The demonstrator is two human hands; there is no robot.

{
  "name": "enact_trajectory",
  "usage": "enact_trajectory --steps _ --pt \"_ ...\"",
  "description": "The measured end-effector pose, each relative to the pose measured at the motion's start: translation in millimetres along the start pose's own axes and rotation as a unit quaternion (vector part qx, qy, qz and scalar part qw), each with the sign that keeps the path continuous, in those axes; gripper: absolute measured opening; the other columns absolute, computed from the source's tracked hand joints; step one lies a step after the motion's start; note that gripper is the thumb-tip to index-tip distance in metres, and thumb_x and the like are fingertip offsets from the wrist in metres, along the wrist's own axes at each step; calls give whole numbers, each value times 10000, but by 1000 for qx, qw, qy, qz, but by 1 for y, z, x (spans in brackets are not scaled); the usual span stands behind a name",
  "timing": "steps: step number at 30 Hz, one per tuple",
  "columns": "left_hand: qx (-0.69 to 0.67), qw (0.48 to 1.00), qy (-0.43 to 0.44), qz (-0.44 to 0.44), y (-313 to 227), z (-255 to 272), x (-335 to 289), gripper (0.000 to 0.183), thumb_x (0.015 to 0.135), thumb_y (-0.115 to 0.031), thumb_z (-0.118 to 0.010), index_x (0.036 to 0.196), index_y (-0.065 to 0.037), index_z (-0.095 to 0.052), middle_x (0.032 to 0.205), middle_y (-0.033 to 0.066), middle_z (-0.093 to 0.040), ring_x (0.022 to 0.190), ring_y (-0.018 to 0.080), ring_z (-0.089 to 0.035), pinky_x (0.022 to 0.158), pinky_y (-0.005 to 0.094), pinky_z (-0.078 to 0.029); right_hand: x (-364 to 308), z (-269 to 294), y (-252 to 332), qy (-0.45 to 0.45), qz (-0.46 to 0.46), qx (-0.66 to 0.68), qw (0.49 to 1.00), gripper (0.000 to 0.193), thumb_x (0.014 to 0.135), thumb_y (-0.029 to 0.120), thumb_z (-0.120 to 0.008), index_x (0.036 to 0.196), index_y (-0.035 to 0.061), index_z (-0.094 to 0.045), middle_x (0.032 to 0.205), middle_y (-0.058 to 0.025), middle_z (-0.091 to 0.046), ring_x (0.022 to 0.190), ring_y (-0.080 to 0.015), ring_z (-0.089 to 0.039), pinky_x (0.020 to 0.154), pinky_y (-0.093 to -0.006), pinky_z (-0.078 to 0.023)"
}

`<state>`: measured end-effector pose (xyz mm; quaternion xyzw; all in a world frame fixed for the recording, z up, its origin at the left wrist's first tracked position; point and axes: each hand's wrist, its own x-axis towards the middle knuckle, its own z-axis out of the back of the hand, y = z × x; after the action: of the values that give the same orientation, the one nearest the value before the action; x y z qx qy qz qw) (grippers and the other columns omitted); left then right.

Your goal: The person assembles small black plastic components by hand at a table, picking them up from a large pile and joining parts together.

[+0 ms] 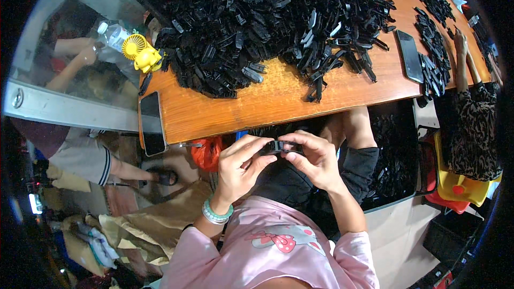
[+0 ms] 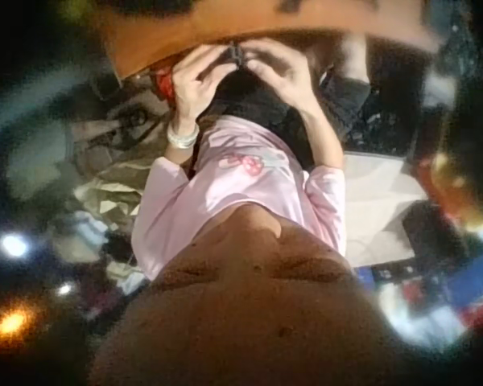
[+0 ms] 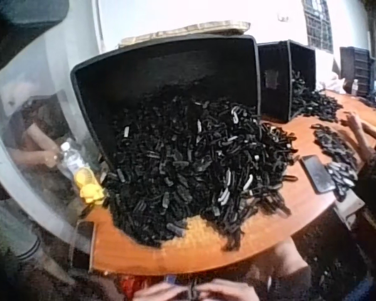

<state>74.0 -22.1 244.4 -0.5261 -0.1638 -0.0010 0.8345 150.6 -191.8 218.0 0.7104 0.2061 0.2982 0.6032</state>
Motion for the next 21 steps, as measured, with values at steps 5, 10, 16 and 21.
enact_trajectory --steps 5,10,16,21 --pt "29 996 12 -87 4 4 4 270 730 -21 -721 967 70 -629 775 132 -606 593 192 -560 525 277 -431 -3 -5 5 25 134 -274 952 423 777 21 -632 1171 -50 -495 816 -177 -526 725 -330 -545 653 -387 -464" --pt "54 997 37 -28 -4 1 2 254 753 -57 -717 951 81 -638 802 116 -620 644 166 -580 552 251 -443 -9 -7 0 10 142 -344 928 484 732 -24 -643 1189 -34 -483 821 -154 -538 719 -308 -558 613 -374 -478" --pt "-22 999 -26 -6 4 -27 4 305 816 -86 -670 1079 54 -608 918 87 -591 633 99 -571 529 214 -450 -5 -15 -2 -87 187 -371 906 511 717 40 -688 1209 35 -547 960 -131 -555 766 -271 -593 618 -343 -510" --pt "-293 946 13 138 14 -17 -1 285 824 -56 -656 1101 10 -631 944 57 -574 608 66 -519 487 179 -390 -7 -13 -7 -144 38 -106 983 401 708 123 -756 1064 14 -606 988 -109 -567 750 -162 -551 615 -254 -441"
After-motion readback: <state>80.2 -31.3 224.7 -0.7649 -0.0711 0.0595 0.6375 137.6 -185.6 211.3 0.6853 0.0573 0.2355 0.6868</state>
